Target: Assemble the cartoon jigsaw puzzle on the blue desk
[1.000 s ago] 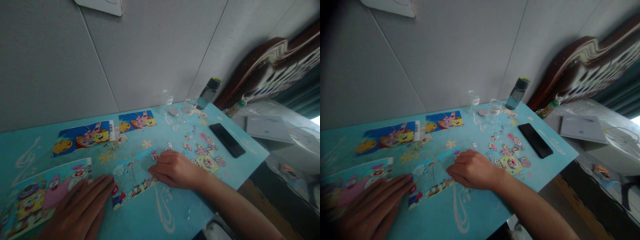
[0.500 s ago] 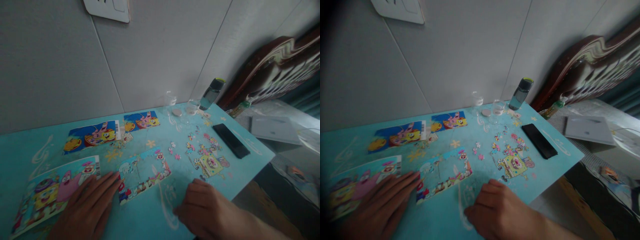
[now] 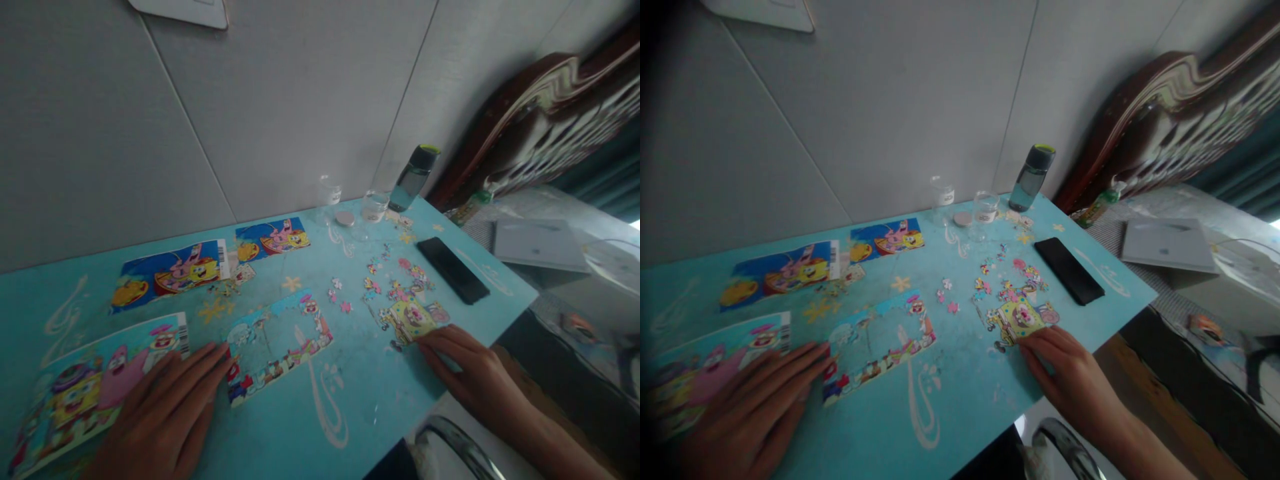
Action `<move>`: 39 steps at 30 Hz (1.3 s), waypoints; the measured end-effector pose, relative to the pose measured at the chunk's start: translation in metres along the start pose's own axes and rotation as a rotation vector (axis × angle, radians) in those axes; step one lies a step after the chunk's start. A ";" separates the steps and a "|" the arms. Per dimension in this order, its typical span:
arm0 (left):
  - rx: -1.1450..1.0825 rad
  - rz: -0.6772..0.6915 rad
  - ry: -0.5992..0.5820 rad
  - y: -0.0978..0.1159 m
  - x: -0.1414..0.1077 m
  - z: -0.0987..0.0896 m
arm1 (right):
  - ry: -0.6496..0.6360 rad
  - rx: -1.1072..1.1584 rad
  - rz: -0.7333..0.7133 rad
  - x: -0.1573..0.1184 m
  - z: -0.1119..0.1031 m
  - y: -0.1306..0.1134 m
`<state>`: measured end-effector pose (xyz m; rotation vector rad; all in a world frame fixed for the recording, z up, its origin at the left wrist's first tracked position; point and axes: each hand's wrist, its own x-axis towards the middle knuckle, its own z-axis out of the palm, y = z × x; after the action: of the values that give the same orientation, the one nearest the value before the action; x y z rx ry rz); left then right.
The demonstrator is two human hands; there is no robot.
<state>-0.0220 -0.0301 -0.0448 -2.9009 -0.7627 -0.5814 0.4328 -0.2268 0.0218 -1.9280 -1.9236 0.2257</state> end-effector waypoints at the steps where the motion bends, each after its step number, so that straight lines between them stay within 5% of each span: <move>1: -0.003 0.009 0.009 -0.001 -0.001 0.001 | 0.046 -0.033 0.061 0.000 -0.001 0.010; 6: 0.004 0.005 -0.024 -0.001 0.000 -0.002 | 0.142 -0.266 0.294 0.007 -0.009 0.062; 11: 0.006 0.005 -0.027 0.001 0.002 -0.007 | 0.115 -0.404 0.294 0.018 -0.009 0.085; 28: -0.007 -0.016 -0.016 0.002 0.001 -0.005 | 0.119 -0.476 0.213 0.040 0.004 0.073; 39: -0.012 -0.004 0.012 0.000 0.000 0.001 | 0.059 -0.340 0.096 0.051 0.008 0.040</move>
<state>-0.0219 -0.0298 -0.0460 -2.9051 -0.7670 -0.6049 0.4684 -0.1739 0.0079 -2.2167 -1.9306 -0.1407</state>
